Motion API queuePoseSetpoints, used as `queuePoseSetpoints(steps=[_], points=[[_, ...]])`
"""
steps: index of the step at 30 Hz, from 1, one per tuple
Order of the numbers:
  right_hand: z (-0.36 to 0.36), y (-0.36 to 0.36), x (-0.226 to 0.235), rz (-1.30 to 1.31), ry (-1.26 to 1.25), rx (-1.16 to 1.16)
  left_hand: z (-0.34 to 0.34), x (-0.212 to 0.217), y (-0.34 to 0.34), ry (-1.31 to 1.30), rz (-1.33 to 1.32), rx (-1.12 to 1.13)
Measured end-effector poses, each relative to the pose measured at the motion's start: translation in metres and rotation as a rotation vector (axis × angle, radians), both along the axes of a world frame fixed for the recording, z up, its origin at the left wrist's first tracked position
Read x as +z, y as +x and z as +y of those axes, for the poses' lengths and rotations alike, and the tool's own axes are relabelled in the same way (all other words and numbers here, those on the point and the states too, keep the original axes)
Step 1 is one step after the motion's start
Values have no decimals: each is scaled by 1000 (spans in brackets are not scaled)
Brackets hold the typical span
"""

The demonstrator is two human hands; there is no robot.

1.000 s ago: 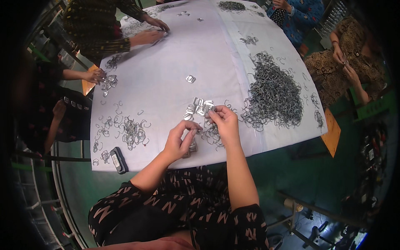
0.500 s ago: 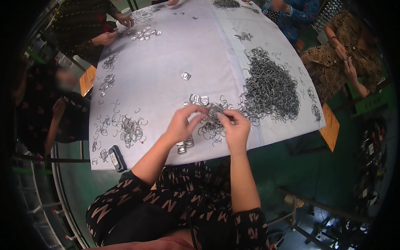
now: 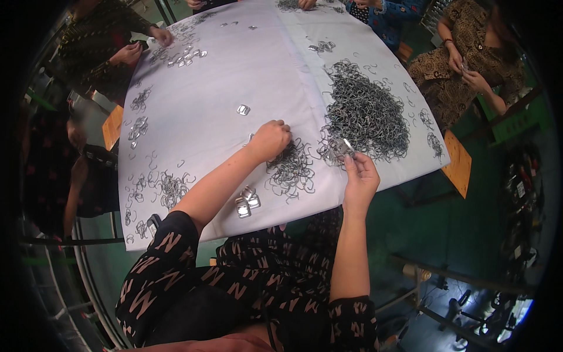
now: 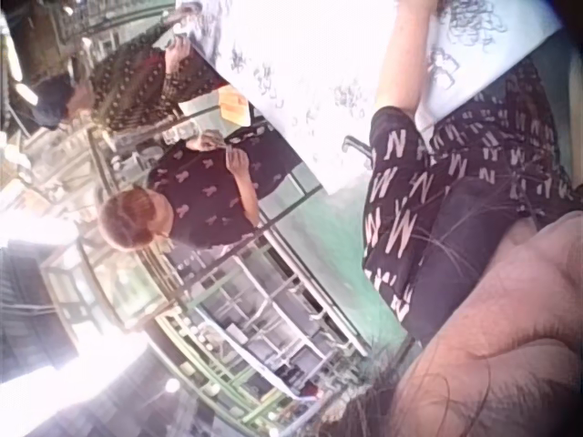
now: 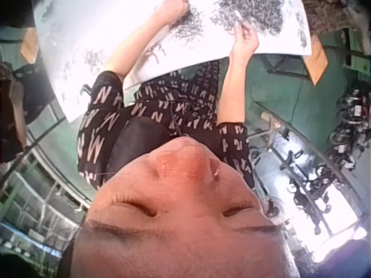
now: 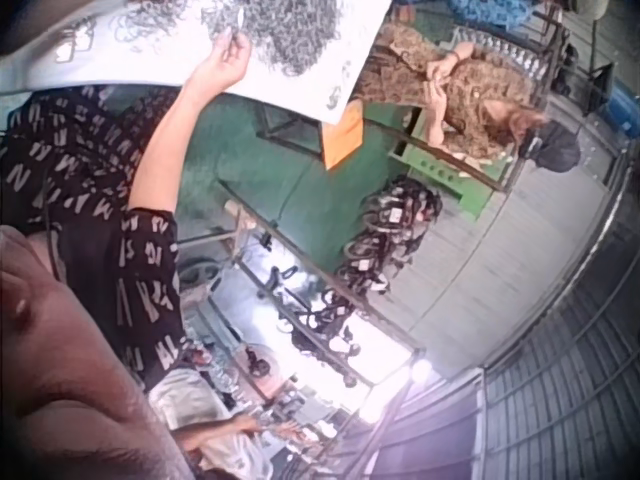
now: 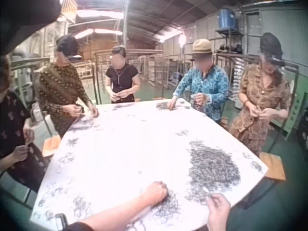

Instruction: The person sits at a table and assembles small metal parts by hand. They pick up a metal piece and a coiled wire, insert the wire into the piece, and place the assembled unit on the table. The person repeats this process continuously, occasionally hanging a chain of assembled parts on a nearby rack.

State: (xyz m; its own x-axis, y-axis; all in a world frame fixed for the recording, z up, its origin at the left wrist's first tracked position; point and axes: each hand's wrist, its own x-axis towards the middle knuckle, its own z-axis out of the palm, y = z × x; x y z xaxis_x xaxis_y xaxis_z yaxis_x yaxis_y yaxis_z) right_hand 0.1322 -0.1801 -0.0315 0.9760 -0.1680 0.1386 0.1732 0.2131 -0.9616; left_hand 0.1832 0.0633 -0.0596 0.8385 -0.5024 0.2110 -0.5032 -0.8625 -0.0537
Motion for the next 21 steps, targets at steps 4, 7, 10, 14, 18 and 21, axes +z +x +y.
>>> queuePoseSetpoints(steps=[4,7,10,14,18,21], points=[[-6,-2,0,1,3,-5,-6,7,-2,-48,7,71],[-4,0,-3,0,52,-4,-25,1,-2,-211,-45,-197],[-3,-1,-3,0,40,-7,-49,-8,-7,-129,-38,-312],[-5,-3,3,14,-10,3,-69,0,-9,-3,-29,-262],[-3,-2,-2,26,-6,11,-62,8,-7,-222,75,-198],[3,-3,-4,10,-28,52,-45,34,-23,-804,398,-90]])
